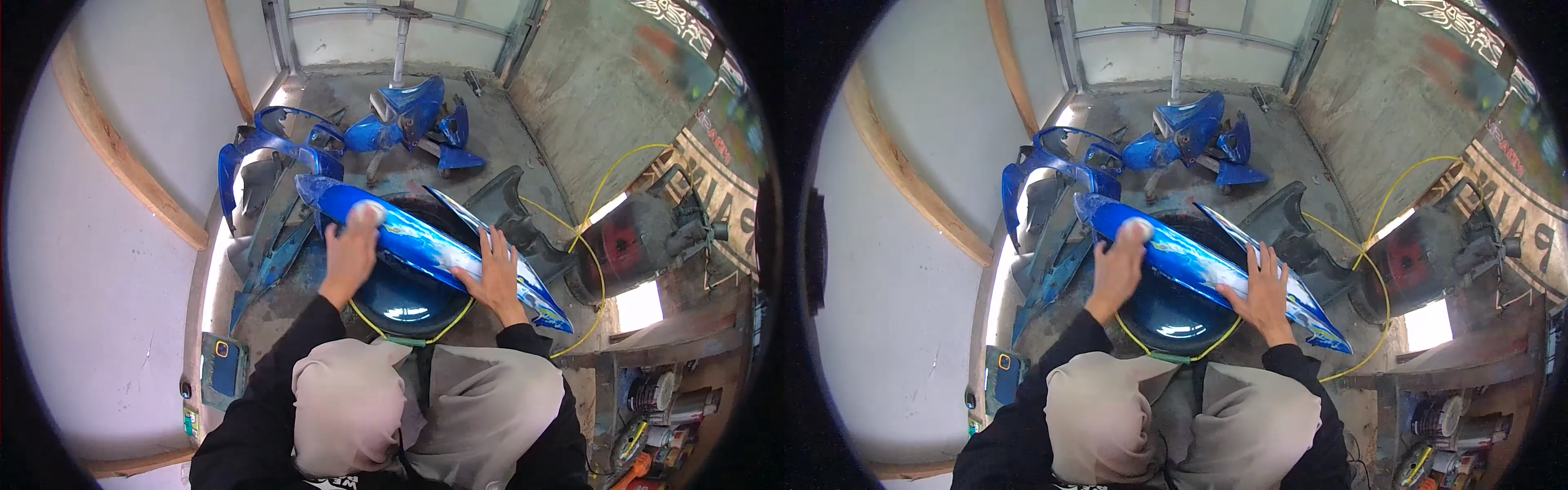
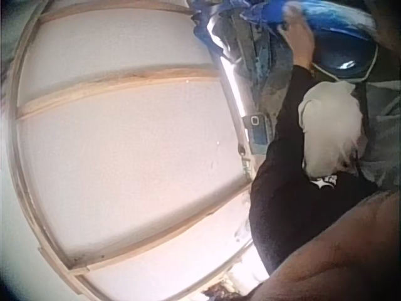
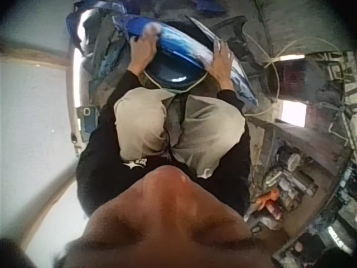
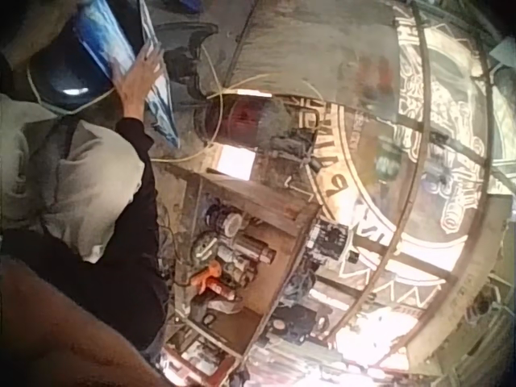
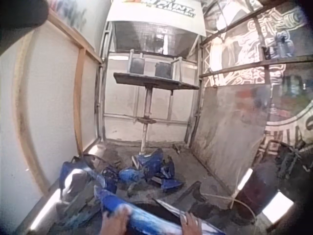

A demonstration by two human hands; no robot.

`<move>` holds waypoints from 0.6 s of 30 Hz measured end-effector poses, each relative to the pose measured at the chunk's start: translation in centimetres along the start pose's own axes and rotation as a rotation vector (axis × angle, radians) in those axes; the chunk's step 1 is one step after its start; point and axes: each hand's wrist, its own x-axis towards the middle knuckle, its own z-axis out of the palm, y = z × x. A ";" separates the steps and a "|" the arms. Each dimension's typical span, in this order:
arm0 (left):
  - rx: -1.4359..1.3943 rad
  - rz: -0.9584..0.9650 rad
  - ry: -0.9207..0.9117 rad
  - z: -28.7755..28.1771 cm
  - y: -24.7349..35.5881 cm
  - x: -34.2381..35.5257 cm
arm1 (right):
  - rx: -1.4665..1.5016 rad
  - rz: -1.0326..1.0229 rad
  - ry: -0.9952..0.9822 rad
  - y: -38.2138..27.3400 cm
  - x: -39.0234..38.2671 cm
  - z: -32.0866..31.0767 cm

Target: The person wet-sands a motorcycle body part over a bucket of water using a sanding block, then rubs the surface using a round foam pad.

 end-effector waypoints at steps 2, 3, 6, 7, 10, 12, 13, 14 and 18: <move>-0.105 -0.278 -0.089 -0.8 -2.3 2.3 | 0.008 0.000 -0.005 0.3 0.1 -0.2; -0.103 -0.321 -0.119 -0.9 -2.7 2.9 | 0.007 -0.002 -0.002 0.4 0.0 -0.3; -0.016 -0.182 -0.019 0.2 -3.1 1.7 | 0.012 -0.012 -0.031 -0.5 0.4 0.1; -0.014 -0.101 -0.046 0.7 -0.9 1.0 | -0.005 0.001 -0.035 0.1 0.2 -0.1; -0.086 0.199 -0.003 -0.5 4.7 -1.7 | -0.017 0.014 -0.035 0.7 -0.3 -0.5; -0.112 0.215 0.009 0.2 2.9 -1.4 | -0.017 0.007 -0.026 0.8 -0.1 -0.7; -0.032 0.134 0.052 0.2 0.9 -0.5 | -0.008 -0.005 -0.027 0.4 0.2 -0.5; 0.041 0.053 0.090 0.2 -0.8 0.4 | -0.003 -0.013 -0.033 0.2 0.0 -0.3; -0.010 -0.366 -0.128 -0.6 -3.7 3.7 | -0.011 -0.014 -0.040 0.1 0.1 -0.3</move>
